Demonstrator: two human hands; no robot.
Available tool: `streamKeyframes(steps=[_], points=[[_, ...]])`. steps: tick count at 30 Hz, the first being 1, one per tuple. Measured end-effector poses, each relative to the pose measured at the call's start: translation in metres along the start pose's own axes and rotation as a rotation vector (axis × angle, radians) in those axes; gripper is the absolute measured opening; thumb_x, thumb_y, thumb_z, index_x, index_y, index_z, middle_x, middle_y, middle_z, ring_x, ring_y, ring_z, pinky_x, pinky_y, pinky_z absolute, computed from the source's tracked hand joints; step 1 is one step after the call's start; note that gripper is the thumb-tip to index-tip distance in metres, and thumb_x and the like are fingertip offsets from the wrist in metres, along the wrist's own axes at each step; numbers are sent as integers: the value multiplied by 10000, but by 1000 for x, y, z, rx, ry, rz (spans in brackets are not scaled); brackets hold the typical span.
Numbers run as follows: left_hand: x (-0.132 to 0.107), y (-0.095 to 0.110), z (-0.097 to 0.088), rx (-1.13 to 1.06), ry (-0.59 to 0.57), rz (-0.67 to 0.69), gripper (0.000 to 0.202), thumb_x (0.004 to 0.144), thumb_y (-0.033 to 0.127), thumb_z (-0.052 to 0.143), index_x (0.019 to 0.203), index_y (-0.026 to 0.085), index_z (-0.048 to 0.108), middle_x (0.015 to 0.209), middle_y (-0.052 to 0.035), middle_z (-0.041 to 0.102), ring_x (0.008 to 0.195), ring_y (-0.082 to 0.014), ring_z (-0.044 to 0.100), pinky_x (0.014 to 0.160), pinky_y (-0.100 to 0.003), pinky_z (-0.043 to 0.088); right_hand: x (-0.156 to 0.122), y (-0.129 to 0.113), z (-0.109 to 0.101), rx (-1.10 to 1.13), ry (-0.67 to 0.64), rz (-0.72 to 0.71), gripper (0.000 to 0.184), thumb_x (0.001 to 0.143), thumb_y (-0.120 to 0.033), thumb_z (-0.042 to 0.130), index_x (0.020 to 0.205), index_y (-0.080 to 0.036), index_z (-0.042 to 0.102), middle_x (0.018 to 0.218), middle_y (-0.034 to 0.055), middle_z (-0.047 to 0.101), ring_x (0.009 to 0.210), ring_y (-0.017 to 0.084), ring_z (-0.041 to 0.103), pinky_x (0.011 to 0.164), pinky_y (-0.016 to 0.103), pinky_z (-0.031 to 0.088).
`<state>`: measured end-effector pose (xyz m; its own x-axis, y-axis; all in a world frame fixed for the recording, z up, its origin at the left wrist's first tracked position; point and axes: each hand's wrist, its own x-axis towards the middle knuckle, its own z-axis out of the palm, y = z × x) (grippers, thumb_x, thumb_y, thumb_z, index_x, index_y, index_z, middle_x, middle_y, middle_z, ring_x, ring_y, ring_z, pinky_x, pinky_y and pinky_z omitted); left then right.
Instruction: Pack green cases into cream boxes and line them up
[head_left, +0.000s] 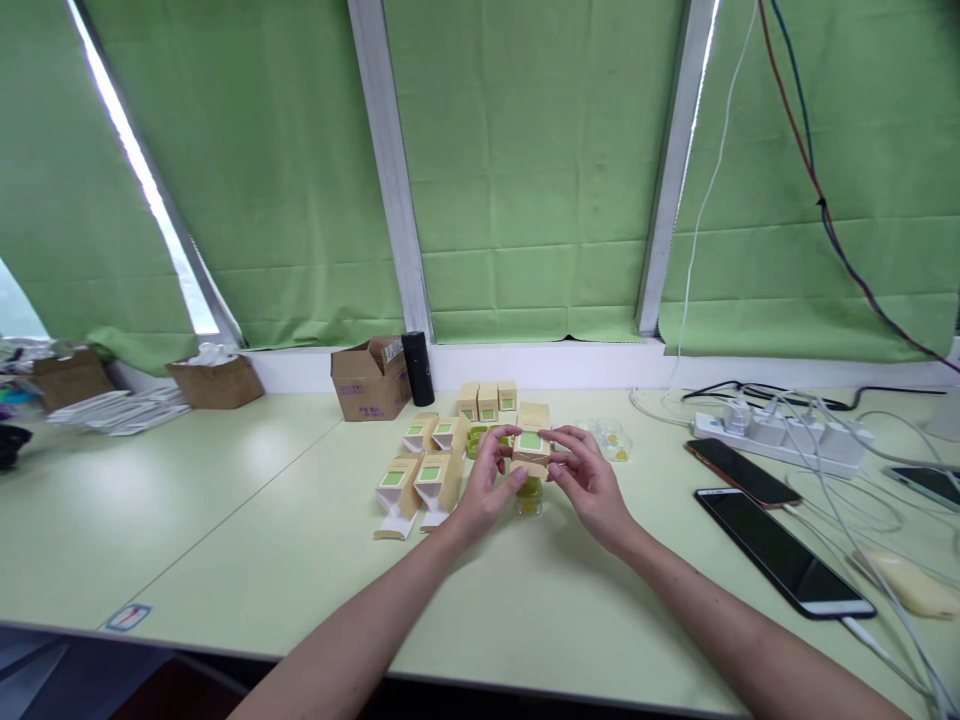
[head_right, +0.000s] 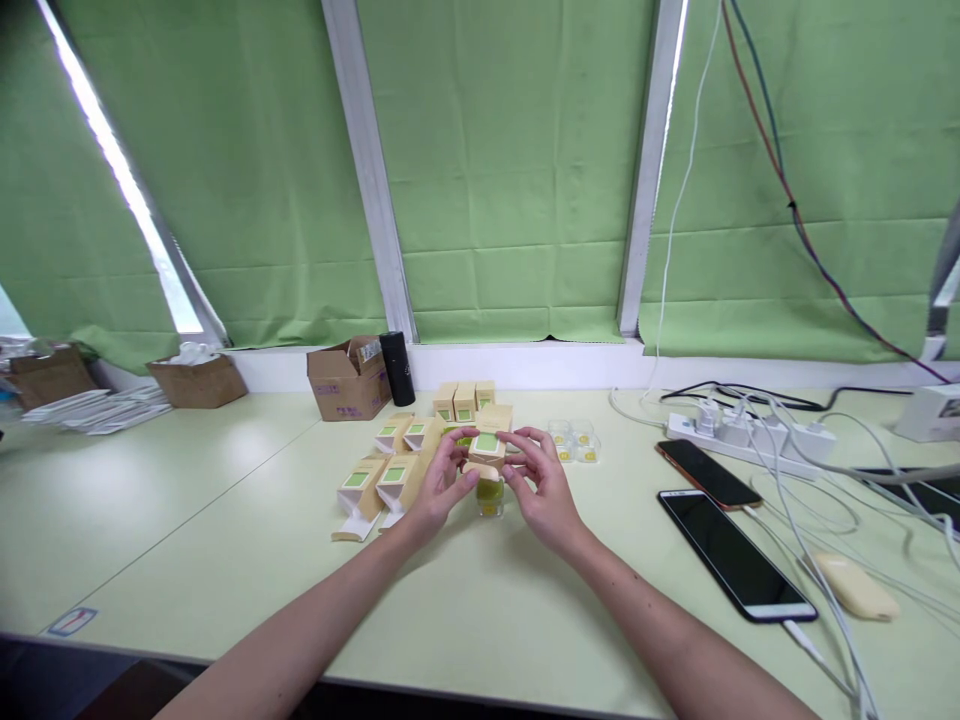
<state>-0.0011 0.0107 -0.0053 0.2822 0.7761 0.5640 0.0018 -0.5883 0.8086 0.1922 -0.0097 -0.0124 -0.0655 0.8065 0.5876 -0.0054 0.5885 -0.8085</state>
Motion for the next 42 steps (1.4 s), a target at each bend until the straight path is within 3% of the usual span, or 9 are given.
streamKeyframes(steps=[12, 23, 31, 42], points=[[2, 1, 2, -102, -7, -62, 573, 868, 590, 715, 1314, 282, 532, 1128, -103, 660, 1058, -275, 632, 934, -441, 521, -3, -1, 0, -15, -33, -45, 376, 979, -426, 646, 1351, -373, 650, 1384, 84, 419, 1037, 204, 688, 964, 417, 597], [2, 9, 4, -251, -30, -118, 545, 881, 497, 738, 1298, 246, 493, 1108, -79, 632, 1051, -238, 622, 952, -398, 487, -4, -2, 0, -51, -31, -94, 381, 979, -392, 651, 1359, -363, 648, 1381, 89, 418, 1052, 208, 681, 925, 396, 603], [1, 10, 4, -257, -6, -142, 539, 854, 485, 770, 1275, 257, 524, 1104, -79, 644, 1051, -255, 631, 949, -415, 491, -4, -2, 0, -57, -31, -105, 381, 977, -380, 653, 1359, -379, 647, 1378, 84, 417, 1047, 203, 680, 916, 393, 609], [2, 8, 4, -205, -1, -95, 531, 866, 513, 748, 1256, 241, 511, 1053, -66, 634, 977, -214, 607, 894, -360, 485, -5, -2, 1, -87, -28, -116, 387, 967, -358, 661, 1353, -384, 652, 1389, 83, 419, 1035, 201, 680, 910, 395, 617]])
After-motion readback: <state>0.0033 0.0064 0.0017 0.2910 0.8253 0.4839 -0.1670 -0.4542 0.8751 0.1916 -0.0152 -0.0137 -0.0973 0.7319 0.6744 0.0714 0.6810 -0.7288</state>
